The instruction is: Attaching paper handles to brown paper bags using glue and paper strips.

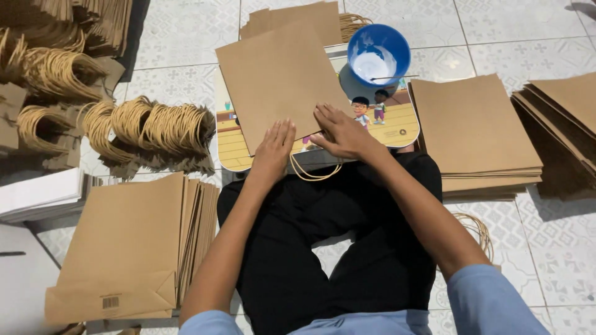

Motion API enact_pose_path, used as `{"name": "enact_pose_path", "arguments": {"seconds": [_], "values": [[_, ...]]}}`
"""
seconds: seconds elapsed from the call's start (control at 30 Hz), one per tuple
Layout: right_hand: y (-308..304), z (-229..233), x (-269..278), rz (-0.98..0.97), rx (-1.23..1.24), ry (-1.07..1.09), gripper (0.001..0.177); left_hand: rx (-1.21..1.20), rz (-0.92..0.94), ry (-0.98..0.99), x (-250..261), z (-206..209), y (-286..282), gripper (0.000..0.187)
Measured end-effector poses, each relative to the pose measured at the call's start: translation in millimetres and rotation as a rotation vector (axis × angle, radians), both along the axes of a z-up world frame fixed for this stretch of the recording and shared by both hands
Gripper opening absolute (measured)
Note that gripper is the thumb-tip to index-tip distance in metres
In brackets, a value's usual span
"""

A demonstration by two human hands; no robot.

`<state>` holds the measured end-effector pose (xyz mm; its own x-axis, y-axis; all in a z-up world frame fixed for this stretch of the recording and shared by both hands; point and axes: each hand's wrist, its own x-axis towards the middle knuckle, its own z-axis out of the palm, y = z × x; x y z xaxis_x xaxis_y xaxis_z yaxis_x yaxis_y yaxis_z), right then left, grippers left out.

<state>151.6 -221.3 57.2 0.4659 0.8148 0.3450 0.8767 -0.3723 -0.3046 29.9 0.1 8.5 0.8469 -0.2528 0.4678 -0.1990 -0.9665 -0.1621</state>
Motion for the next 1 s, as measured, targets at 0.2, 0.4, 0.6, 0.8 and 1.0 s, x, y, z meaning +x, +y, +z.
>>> {"name": "enact_pose_path", "arguments": {"seconds": [0.2,0.4,0.6,0.8,1.0], "values": [[-4,6,-3,0.02,-0.112,0.027,0.074,-0.321,-0.217,0.438,-1,19,28,0.111],[-6,3,-1,0.027,-0.123,0.085,0.075,-0.558,-0.168,0.765,20,44,45,0.06],[-6,1,3,0.031,-0.151,0.125,0.069,-0.352,-0.092,0.607,52,23,-6,0.069],[-6,3,1,0.023,-0.16,0.121,0.067,-0.319,-0.107,0.351,52,-1,-21,0.062],[-20,-2,-14,-0.017,-0.147,-0.019,0.067,-0.351,-0.046,0.387,53,3,-29,0.069]]}}
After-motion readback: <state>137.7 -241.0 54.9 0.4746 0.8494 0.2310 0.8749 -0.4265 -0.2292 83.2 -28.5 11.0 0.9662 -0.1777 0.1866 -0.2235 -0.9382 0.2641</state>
